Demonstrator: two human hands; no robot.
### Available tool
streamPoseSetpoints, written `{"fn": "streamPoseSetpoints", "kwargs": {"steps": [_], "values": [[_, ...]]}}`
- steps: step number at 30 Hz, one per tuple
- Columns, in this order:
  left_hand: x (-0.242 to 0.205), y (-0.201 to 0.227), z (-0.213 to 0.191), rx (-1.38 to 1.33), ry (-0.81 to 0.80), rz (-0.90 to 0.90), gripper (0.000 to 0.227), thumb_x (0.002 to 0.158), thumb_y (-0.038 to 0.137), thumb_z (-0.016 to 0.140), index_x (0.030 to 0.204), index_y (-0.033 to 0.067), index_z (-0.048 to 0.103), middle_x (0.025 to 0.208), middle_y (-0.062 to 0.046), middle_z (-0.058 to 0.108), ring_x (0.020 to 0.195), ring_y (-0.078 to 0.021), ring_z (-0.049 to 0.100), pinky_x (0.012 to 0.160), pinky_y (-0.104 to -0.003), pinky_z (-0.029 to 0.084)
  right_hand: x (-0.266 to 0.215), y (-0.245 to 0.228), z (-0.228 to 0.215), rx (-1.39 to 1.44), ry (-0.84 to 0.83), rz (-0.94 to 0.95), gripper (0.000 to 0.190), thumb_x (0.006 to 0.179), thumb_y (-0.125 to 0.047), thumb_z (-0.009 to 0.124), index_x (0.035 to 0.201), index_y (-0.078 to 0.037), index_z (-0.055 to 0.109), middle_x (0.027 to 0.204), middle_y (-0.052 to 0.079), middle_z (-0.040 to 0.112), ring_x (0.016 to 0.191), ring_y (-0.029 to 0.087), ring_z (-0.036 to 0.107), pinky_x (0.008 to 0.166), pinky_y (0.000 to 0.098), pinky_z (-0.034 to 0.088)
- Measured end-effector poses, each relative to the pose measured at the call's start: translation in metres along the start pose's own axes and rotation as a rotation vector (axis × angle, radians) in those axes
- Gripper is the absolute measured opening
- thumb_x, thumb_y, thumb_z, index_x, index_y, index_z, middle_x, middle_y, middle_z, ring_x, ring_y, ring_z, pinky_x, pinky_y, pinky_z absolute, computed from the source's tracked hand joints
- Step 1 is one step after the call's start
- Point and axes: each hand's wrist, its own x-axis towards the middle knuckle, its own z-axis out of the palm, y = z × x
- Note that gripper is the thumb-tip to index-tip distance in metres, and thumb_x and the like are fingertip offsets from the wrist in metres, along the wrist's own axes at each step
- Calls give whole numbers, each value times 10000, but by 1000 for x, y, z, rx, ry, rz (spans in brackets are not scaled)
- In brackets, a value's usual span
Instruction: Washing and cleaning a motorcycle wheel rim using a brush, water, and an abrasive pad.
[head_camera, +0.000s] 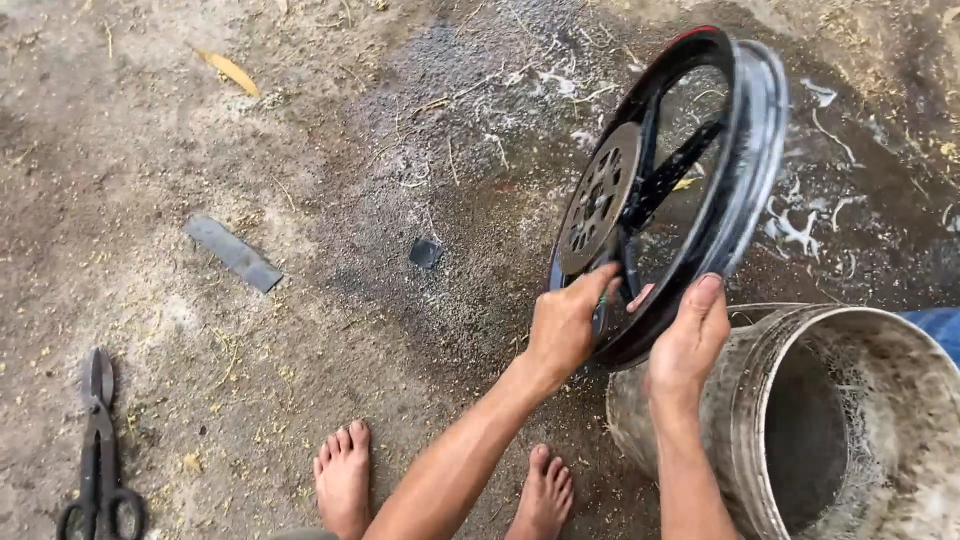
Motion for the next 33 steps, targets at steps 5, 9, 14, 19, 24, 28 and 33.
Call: {"fn": "streamPoseSetpoints", "kwargs": {"steps": [5, 9, 14, 19, 24, 28, 33], "values": [[12, -12, 12, 27, -45, -38, 232, 1068, 345, 496, 1188, 214, 645, 788, -85, 734, 740, -346, 749, 678, -513, 576, 24, 87, -37, -56, -1, -49, 449, 1223, -344, 298, 1010, -46, 559, 776, 172, 671, 651, 199, 682, 621, 325, 613], [10, -22, 7, 44, -31, -35, 219, 1042, 357, 528, 1189, 247, 648, 770, -44, 739, 716, -297, 762, 677, -448, 591, -1, 0, 6, -56, -13, -7, 444, 1194, -364, 276, 1021, -67, 557, 740, 142, 665, 626, 192, 691, 596, 309, 627], [-6, -25, 19, 251, -193, -136, 209, 902, 377, 640, 1053, 240, 687, 682, -49, 726, 646, -325, 753, 609, -463, 586, 5, 11, 1, -27, -2, -42, 429, 1207, -361, 301, 1034, -40, 528, 712, 175, 643, 613, 221, 692, 597, 332, 620], [5, -35, 20, 41, -61, -62, 234, 1020, 382, 547, 1219, 303, 641, 873, -32, 771, 788, -306, 769, 732, -476, 602, 0, -1, 2, -39, -37, -51, 446, 1211, -383, 288, 1050, -39, 523, 730, 187, 642, 660, 235, 701, 674, 344, 631], [-24, -24, -35, 64, -416, -317, 343, 954, 507, 518, 1207, 325, 661, 836, -85, 764, 769, -290, 751, 746, -476, 579, -39, -95, -29, -204, -178, 122, 346, 1106, -109, 351, 1434, 1, 348, 1336, 306, 534, 1228, 334, 568, 1073, 466, 476], [-52, -56, -36, -312, -408, -237, 485, 1000, 572, 410, 1331, 302, 642, 1120, -141, 691, 934, -224, 625, 717, -402, 516, -14, -54, -177, -439, -245, -77, 482, 1251, -208, 118, 1606, 118, 107, 1445, 570, 302, 1340, 661, 363, 1133, 669, 330], [-71, -63, -39, -229, -209, -210, 437, 1010, 572, 427, 1290, 328, 656, 818, -22, 721, 654, -100, 639, 641, -323, 583, 48, 128, -283, -603, -28, 830, 499, 1182, -364, 316, 1459, 46, 380, 1371, 370, 489, 1238, 513, 483, 1032, 620, 394]]}}
